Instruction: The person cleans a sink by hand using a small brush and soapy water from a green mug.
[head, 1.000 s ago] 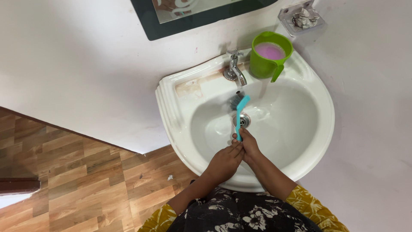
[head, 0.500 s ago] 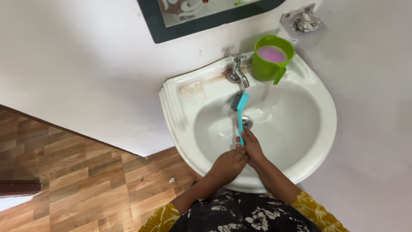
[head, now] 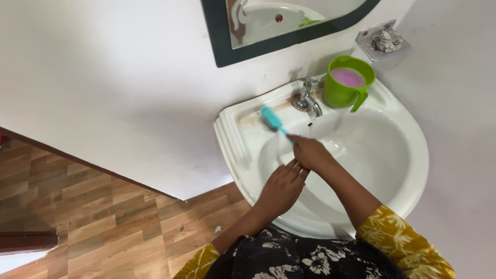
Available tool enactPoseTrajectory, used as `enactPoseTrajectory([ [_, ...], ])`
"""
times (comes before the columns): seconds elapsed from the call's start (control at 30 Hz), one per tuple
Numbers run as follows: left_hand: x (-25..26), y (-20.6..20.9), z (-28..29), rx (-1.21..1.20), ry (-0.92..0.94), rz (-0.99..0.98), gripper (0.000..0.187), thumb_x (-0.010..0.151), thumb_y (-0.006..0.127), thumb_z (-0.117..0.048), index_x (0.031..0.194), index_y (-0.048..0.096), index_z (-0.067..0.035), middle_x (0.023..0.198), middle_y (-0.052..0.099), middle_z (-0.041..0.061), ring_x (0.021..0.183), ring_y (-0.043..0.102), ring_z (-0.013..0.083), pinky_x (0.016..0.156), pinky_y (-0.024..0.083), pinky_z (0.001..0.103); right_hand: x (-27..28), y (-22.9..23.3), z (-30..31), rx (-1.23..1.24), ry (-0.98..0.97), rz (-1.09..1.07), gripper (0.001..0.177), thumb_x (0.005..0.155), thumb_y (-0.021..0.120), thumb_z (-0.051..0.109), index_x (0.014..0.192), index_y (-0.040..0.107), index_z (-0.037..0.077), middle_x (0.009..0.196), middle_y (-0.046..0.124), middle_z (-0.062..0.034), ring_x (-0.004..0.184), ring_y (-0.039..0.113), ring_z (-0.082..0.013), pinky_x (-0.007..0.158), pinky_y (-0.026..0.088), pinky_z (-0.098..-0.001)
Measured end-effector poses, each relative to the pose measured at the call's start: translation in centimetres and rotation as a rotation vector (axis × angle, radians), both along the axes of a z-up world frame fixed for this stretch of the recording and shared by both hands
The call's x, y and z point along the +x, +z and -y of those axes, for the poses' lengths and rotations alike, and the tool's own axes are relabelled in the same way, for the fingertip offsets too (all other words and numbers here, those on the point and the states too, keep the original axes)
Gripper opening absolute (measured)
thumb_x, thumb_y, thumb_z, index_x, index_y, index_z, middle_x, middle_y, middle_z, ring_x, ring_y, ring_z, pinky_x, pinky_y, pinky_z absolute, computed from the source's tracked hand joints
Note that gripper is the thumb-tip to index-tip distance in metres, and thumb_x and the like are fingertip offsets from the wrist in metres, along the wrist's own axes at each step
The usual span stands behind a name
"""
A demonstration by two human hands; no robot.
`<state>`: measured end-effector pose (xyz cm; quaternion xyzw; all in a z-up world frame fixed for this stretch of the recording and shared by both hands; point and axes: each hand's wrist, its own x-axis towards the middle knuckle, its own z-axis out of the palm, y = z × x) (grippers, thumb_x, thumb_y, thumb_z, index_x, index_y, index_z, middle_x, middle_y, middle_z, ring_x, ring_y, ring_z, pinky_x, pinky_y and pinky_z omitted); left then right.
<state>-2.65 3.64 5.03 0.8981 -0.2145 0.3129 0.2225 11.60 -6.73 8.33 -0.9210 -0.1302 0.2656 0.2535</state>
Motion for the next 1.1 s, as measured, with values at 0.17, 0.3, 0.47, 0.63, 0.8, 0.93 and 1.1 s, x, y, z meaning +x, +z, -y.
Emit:
enactPoseTrajectory([
  [0.17,0.1,-1.4,-1.9,-0.094,0.011,0.01,0.042,0.095,0.069,-0.011,0.135,0.061,0.001,0.132,0.06,0.02,0.127,0.058,0.0358,0.112,0.046,0.049,1.4,-1.8,-2.3,0.076,0.281,0.195,0.049,0.096,0.044,0.019,0.142,0.061,0.02,0.102,0.076,-0.0176,0.085,0.072,-0.0302,0.08,0.055,-0.0415],
  [0.3,1.0,-2.2,-3.4,-0.13,-0.023,-0.048,0.05,0.094,0.07,-0.01,0.141,0.055,0.002,0.139,0.055,0.024,0.131,0.054,0.0383,0.111,0.046,0.049,1.8,-0.3,-4.1,-0.004,0.111,0.052,0.052,0.096,0.041,0.018,0.144,0.059,0.025,0.098,0.077,-0.0178,0.079,0.073,-0.0306,0.078,0.059,-0.0425],
  [0.47,1.1,-3.1,-3.6,-0.12,0.009,-0.035,0.061,0.093,0.071,-0.018,0.147,0.05,0.001,0.143,0.049,0.026,0.136,0.05,0.0419,0.114,0.04,0.056,1.3,0.8,-5.7,-0.042,0.098,0.0,0.048,0.099,0.044,0.021,0.144,0.06,0.026,0.092,0.078,-0.0169,0.071,0.073,-0.0293,0.073,0.059,-0.0426],
  [0.63,1.7,-3.7,-4.2,-0.08,0.009,-0.064,0.065,0.091,0.071,-0.022,0.148,0.048,0.0,0.144,0.048,0.027,0.137,0.048,0.0424,0.114,0.036,0.06,1.3,1.8,-6.3,-0.095,0.029,-0.046,0.048,0.099,0.041,0.021,0.145,0.055,0.028,0.095,0.078,-0.0134,0.068,0.074,-0.0323,0.072,0.063,-0.0426],
  [0.8,2.2,-4.7,-5.1,-0.103,-0.111,-0.064,0.058,0.097,0.07,-0.021,0.148,0.051,-0.003,0.144,0.05,0.024,0.141,0.047,0.0392,0.118,0.035,0.06,0.6,1.0,-6.0,-0.23,0.127,0.152,0.057,0.091,0.045,0.014,0.146,0.056,0.027,0.105,0.075,-0.0124,0.086,0.075,-0.0316,0.081,0.06,-0.0455],
  [0.93,2.3,-4.9,-5.5,-0.133,-0.167,-0.105,0.054,0.099,0.069,-0.02,0.147,0.051,-0.004,0.144,0.051,0.025,0.143,0.045,0.039,0.121,0.036,0.06,0.4,0.1,-5.4,-0.235,0.16,0.253,0.054,0.092,0.045,0.016,0.143,0.059,0.028,0.104,0.076,-0.012,0.089,0.073,-0.0317,0.082,0.058,-0.047],
  [1.1,4.9,-4.3,-5.1,-0.031,-0.216,-0.145,0.064,0.092,0.069,-0.025,0.149,0.05,-0.001,0.149,0.052,0.024,0.147,0.043,0.0405,0.117,0.032,0.062,1.4,2.5,-4.5,-0.289,-0.159,0.229,0.051,0.097,0.043,0.018,0.146,0.055,0.024,0.102,0.078,-0.0159,0.089,0.074,-0.0326,0.082,0.058,-0.0486],
])
